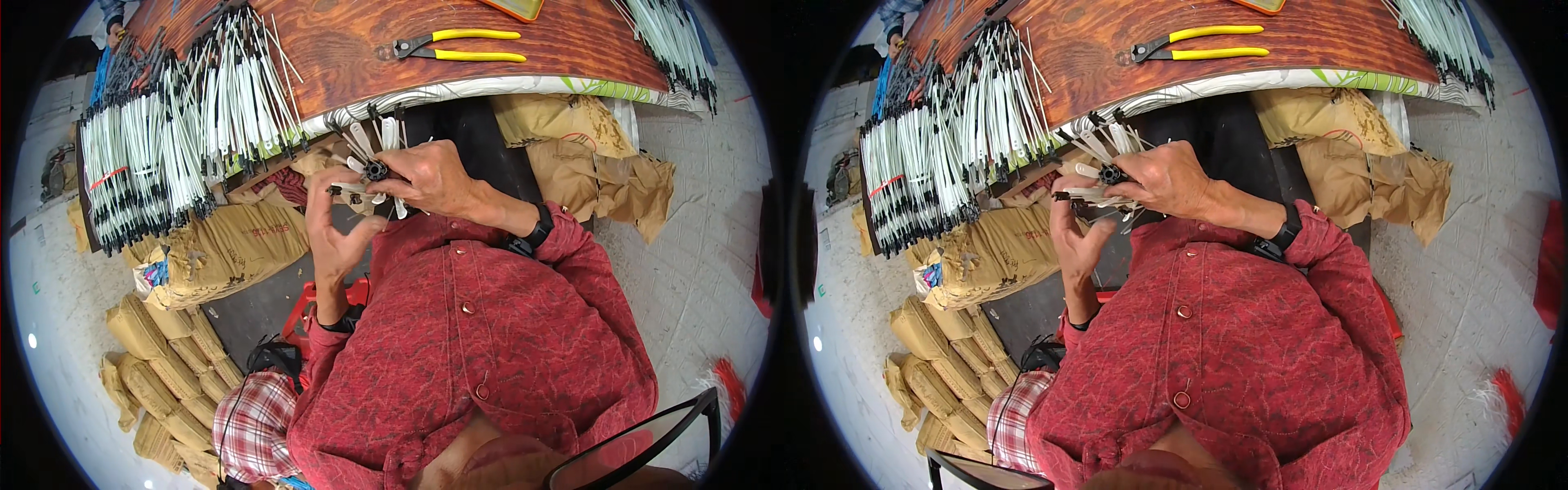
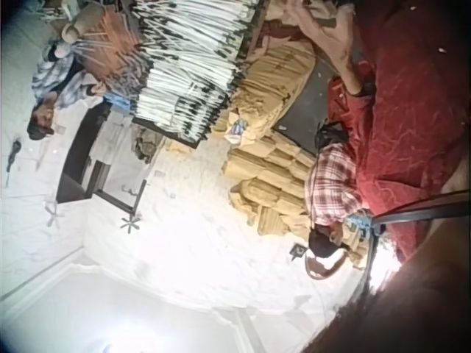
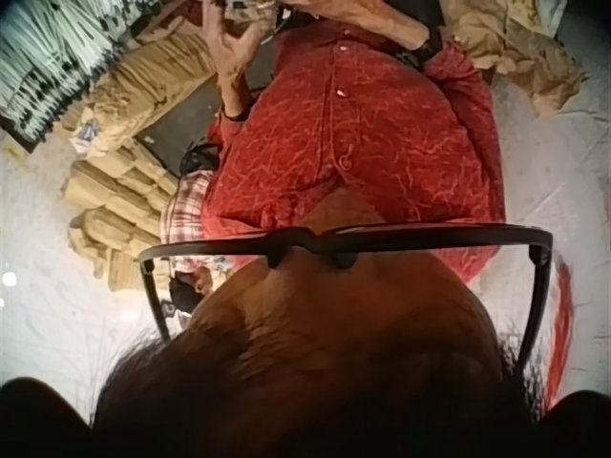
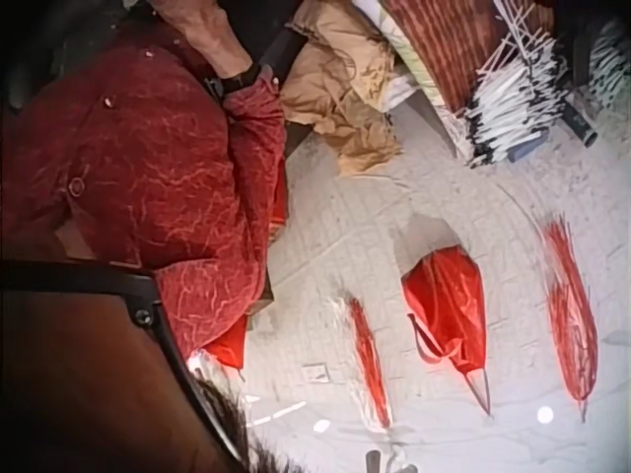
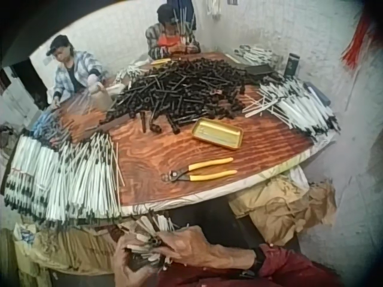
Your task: Assemble and secure bundles of electrical wires using connectors and fasteners on a production table.
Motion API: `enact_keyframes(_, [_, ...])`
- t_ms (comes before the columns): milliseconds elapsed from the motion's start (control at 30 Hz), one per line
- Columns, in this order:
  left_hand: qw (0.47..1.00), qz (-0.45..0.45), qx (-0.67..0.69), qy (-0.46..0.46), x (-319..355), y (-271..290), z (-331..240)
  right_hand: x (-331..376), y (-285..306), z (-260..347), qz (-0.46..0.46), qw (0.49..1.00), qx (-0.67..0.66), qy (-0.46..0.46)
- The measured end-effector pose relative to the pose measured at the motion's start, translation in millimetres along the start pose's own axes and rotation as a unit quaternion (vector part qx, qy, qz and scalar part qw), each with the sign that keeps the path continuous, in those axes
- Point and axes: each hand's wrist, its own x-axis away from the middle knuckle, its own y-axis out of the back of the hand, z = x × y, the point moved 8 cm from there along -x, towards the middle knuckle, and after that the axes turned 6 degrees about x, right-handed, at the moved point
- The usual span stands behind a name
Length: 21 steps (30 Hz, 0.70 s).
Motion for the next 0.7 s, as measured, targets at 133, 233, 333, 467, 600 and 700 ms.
enact_keyframes(133, [0.999, -0.014, -0.027, 0.034, 2.5, -7.0, 2.3, -1.5, 0.2, 2.2, -0.014, 1.0, 0.019, 0.002])
enact_keyframes(233, [0.996, -0.06, 0.024, 0.066, 3.0, -4.5, 9.3, -1.6, 0.8, 0.7, -0.018, 1.0, 0.024, -0.004])
enact_keyframes(333, [0.986, -0.098, 0.054, 0.121, 5.5, -1.4, 17.8, 0.2, 0.5, -1.6, -0.031, 0.999, 0.02, -0.018])
enact_keyframes(467, [0.993, -0.073, 0.0, 0.094, -2.0, -6.2, 7.1, 1.3, 1.1, -5.9, -0.038, 0.998, 0.028, -0.028])
enact_keyframes(600, [0.991, -0.062, -0.071, 0.091, -9.8, -11.1, 2.7, 0.9, 0.1, -6.8, -0.04, 0.998, 0.042, -0.035])
enact_keyframes(700, [0.99, -0.065, -0.067, 0.106, -7.6, -12.1, 11.2, 2.9, -1.6, -6.8, -0.032, 0.998, 0.032, -0.04])
